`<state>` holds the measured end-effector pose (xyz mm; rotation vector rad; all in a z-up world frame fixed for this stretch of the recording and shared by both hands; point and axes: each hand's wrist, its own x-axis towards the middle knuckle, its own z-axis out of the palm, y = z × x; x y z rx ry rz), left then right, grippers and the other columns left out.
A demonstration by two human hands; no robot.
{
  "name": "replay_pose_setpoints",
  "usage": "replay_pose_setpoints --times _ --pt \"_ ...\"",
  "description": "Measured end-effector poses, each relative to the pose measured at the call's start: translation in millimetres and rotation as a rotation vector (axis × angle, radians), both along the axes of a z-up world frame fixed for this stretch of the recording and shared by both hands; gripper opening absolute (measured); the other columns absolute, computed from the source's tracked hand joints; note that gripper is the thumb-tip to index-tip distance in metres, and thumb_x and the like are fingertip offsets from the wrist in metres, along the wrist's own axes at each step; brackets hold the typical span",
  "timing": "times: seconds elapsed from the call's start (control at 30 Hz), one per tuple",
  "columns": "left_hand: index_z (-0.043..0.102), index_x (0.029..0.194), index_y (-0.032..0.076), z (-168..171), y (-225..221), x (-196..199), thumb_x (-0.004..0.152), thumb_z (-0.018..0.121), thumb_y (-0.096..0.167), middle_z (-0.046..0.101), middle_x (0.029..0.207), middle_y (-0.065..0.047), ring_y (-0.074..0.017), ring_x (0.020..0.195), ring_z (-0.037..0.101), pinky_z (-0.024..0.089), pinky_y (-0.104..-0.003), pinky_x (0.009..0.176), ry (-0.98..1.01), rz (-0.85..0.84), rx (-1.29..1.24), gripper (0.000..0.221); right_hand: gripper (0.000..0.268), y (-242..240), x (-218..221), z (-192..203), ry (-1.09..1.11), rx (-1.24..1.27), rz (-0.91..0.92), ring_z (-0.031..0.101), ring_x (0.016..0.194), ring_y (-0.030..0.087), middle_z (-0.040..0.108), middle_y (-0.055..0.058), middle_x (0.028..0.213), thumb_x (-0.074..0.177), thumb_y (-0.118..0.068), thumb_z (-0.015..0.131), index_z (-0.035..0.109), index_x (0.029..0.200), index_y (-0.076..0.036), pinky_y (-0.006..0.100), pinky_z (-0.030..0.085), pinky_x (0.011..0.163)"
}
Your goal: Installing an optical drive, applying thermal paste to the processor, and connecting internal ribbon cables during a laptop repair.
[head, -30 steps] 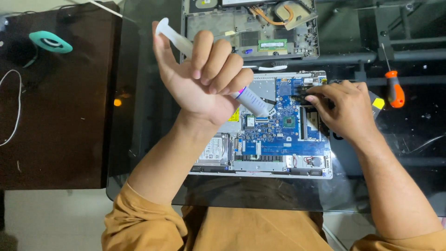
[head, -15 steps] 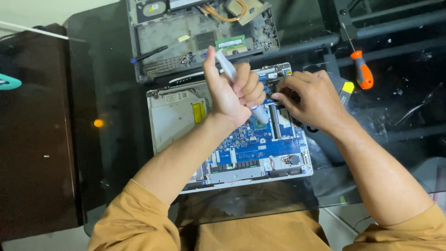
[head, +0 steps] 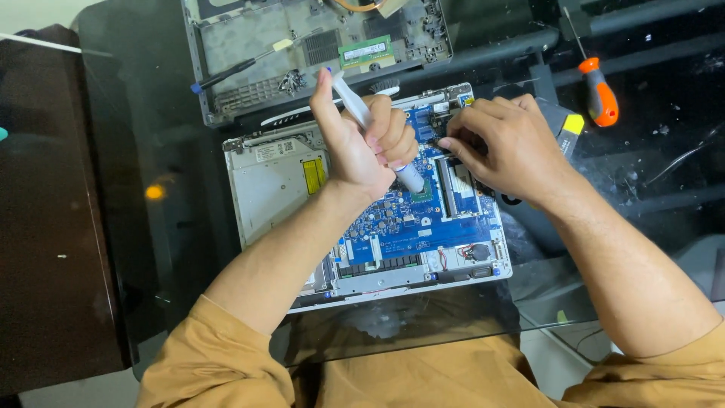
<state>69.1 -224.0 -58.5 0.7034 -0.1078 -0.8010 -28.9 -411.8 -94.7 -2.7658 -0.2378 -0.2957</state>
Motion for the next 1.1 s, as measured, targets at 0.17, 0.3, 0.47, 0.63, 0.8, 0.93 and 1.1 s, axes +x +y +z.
replay_pose_setpoints --times 0.17,0.3,0.47,0.63,0.8,0.93,1.1 --pt "0.031 0.044 0.015 -1.4 -4.9 2.6 0.078 0.033 0.075 0.018 0.04 0.002 -0.0113 0.036 0.015 0.013 -0.028 0.039 -0.014 0.037 0.044 0.069 0.017 -0.4 1.3 -2.0 -0.009 -0.004 0.003 0.063 0.081 0.023 0.066 -0.001 0.088 0.106 -0.031 0.071 0.066 0.103 -0.014 0.041 0.036 0.075" --pt "0.031 0.044 0.016 -1.3 -6.2 3.5 0.078 0.032 0.076 0.021 0.04 0.002 -0.0108 0.035 0.016 0.015 -0.028 0.038 -0.045 0.026 0.058 0.069 0.019 -1.4 2.3 -3.4 0.007 0.012 -0.001 0.063 0.08 0.024 0.065 -0.001 0.086 0.107 -0.031 0.07 0.065 0.103 -0.014 0.041 0.035 0.074" --pt "0.032 0.044 0.014 -3.8 -6.9 4.7 0.079 0.032 0.074 0.021 0.04 0.001 -0.0109 0.034 0.018 0.017 -0.027 0.037 -0.063 -0.014 0.021 0.069 0.017 -3.1 3.0 -2.9 0.019 -0.011 0.023 0.063 0.083 0.026 0.065 0.001 0.087 0.108 -0.029 0.07 0.066 0.105 -0.012 0.042 0.038 0.072" --pt "0.03 0.044 0.014 0.1 -8.5 4.8 0.078 0.032 0.074 0.018 0.039 0.001 -0.0117 0.034 0.016 0.015 -0.028 0.037 -0.033 -0.029 0.037 0.069 0.017 -3.4 3.5 -3.7 0.021 -0.001 0.019 0.063 0.083 0.026 0.065 0.001 0.088 0.107 -0.029 0.071 0.066 0.105 -0.013 0.041 0.037 0.073" --pt "0.029 0.044 0.014 -0.7 -9.6 3.2 0.078 0.032 0.074 0.017 0.039 0.0 -0.0118 0.034 0.015 0.013 -0.028 0.037 -0.007 -0.044 0.032 0.069 0.017 -3.7 2.7 -5.0 0.022 0.001 0.017 0.063 0.083 0.026 0.064 0.0 0.087 0.108 -0.029 0.071 0.066 0.104 -0.013 0.041 0.037 0.073" --pt "0.031 0.044 0.014 -2.0 -9.8 3.6 0.078 0.032 0.074 0.018 0.039 0.001 -0.0113 0.033 0.016 0.015 -0.027 0.037 -0.042 -0.048 0.036 0.068 0.017 -4.3 2.7 -4.7 0.004 -0.001 0.031 0.063 0.083 0.026 0.064 0.001 0.087 0.108 -0.028 0.071 0.065 0.104 -0.013 0.041 0.038 0.074" --pt "0.03 0.044 0.014 -1.5 -10.0 3.0 0.077 0.032 0.075 0.018 0.04 0.001 -0.0116 0.033 0.016 0.015 -0.027 0.037 -0.041 -0.055 0.049 0.069 0.017 -4.7 2.6 -5.8 0.003 0.0 0.036 0.063 0.082 0.026 0.064 0.001 0.087 0.109 -0.028 0.071 0.066 0.105 -0.012 0.042 0.039 0.073"
